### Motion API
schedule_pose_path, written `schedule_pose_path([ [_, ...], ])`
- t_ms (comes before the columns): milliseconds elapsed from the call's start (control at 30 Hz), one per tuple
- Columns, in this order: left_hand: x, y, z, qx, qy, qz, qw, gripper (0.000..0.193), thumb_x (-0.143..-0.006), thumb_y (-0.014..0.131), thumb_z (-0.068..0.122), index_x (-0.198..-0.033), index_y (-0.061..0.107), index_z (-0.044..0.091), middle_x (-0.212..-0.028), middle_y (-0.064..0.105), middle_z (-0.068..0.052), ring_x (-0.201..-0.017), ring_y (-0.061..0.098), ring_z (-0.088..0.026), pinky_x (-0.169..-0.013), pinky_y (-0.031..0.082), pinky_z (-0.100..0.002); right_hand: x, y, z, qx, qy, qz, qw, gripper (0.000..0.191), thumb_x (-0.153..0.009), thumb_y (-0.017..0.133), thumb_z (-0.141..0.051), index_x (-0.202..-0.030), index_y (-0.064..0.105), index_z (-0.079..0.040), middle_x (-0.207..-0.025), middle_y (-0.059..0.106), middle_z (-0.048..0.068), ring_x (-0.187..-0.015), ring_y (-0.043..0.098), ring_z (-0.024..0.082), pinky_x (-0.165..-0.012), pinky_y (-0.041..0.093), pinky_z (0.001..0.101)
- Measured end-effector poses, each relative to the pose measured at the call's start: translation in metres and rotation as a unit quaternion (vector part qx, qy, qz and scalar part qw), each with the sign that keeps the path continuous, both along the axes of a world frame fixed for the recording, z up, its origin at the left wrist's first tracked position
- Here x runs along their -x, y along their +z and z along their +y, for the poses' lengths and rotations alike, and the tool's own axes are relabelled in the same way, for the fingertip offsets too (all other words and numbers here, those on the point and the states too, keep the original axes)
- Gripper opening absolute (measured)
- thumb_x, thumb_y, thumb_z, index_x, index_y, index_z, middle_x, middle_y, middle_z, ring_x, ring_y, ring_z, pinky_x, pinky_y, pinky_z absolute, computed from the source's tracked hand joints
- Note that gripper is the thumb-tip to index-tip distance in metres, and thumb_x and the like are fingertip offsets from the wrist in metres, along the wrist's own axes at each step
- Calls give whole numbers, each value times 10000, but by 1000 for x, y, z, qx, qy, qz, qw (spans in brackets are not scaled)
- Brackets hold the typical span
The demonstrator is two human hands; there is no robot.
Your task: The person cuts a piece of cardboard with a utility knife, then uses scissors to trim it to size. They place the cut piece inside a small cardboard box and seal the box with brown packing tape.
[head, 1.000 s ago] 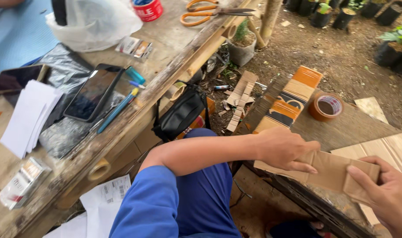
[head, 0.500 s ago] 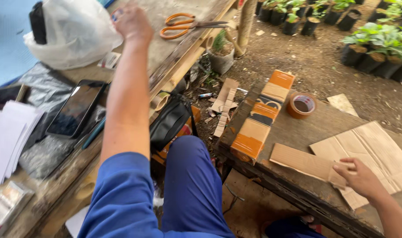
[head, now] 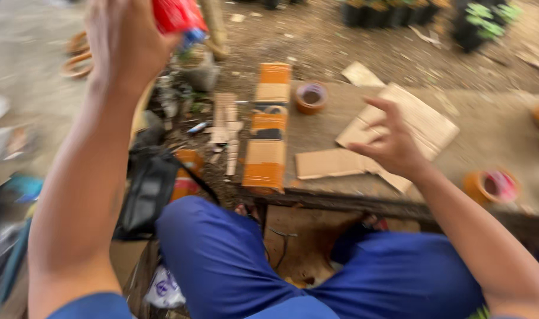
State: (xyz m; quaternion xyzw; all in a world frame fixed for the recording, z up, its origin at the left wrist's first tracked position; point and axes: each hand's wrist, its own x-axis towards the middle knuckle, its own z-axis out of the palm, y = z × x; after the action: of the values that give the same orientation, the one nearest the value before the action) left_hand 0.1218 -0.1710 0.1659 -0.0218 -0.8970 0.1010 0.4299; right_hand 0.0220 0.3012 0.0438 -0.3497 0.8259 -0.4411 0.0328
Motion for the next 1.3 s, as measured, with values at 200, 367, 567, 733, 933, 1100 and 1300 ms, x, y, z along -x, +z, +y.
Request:
schedule_pose_path([
  [200, 43, -29, 258, -289, -178, -354, 872, 664, -726, 887, 532, -1146, 638, 82, -1010, 712, -156, -923, 698, -284, -808, 556, -433, -3, 17, 40, 29, 99, -164, 981, 1067, -760, 916, -261, -1585, 253, -123, -1532, 441, 96, -947, 662, 164, -734, 620, 299],
  [367, 54, -61, 329, -206, -336, -302, 868, 1012, -703, 838, 682, -1350, 493, -16, -1134, 711, -205, -1055, 630, -383, -877, 495, -481, 28, -17, 133, 91, -107, -209, 968, 710, -867, 863, -291, -1385, 481, 10, -1115, 719, 111, -964, 712, 162, -781, 620, 300],
  [567, 46, -122, 285, -97, -256, -554, 786, 908, -768, 748, 564, -1494, 401, 144, -1271, 641, -160, -1162, 591, -361, -968, 484, -480, 34, -63, 305, 225, -489, -215, 815, 508, -933, 784, -320, -1202, 542, 38, -984, 725, 135, -761, 749, 207, -628, 631, 303],
  [733, 48, -194, 261, -86, -227, -572, 784, 982, -789, 753, 541, -1523, 321, 52, -1374, 564, -191, -1267, 531, -367, -1058, 447, -458, 25, -94, 363, 355, -562, -269, 696, 404, -913, 805, -214, -1147, 582, 29, -1039, 692, 126, -894, 753, 263, -760, 686, 311],
  [933, 52, -245, 270, -72, -226, -498, 834, 1122, -747, 787, 543, -1547, 201, 18, -1448, 452, -256, -1295, 481, -406, -1067, 423, -459, 23, -105, 356, 383, -585, -313, 642, 516, -913, 844, -277, -1219, 608, 66, -1079, 686, 149, -946, 731, 283, -808, 665, 324],
  [1100, 48, -250, 272, -54, -178, -580, 793, 1151, -809, 788, 457, -1637, 82, 81, -1435, 503, -159, -1245, 554, -353, -1055, 483, -429, 13, -103, 345, 388, -608, -308, 620, 635, -947, 813, -256, -1291, 398, 80, -1157, 528, 190, -966, 753, 389, -826, 640, 440],
  [1300, 52, -264, 276, 35, -181, -534, 825, 1210, -759, 824, 469, -1629, 67, 101, -1394, 516, -207, -1236, 564, -395, -1009, 514, -451, -24, -54, 306, -171, -508, -159, 829, 258, -928, 741, -164, -1149, 722, -31, -825, 754, 127, -628, 715, 204, -625, 581, 355],
])
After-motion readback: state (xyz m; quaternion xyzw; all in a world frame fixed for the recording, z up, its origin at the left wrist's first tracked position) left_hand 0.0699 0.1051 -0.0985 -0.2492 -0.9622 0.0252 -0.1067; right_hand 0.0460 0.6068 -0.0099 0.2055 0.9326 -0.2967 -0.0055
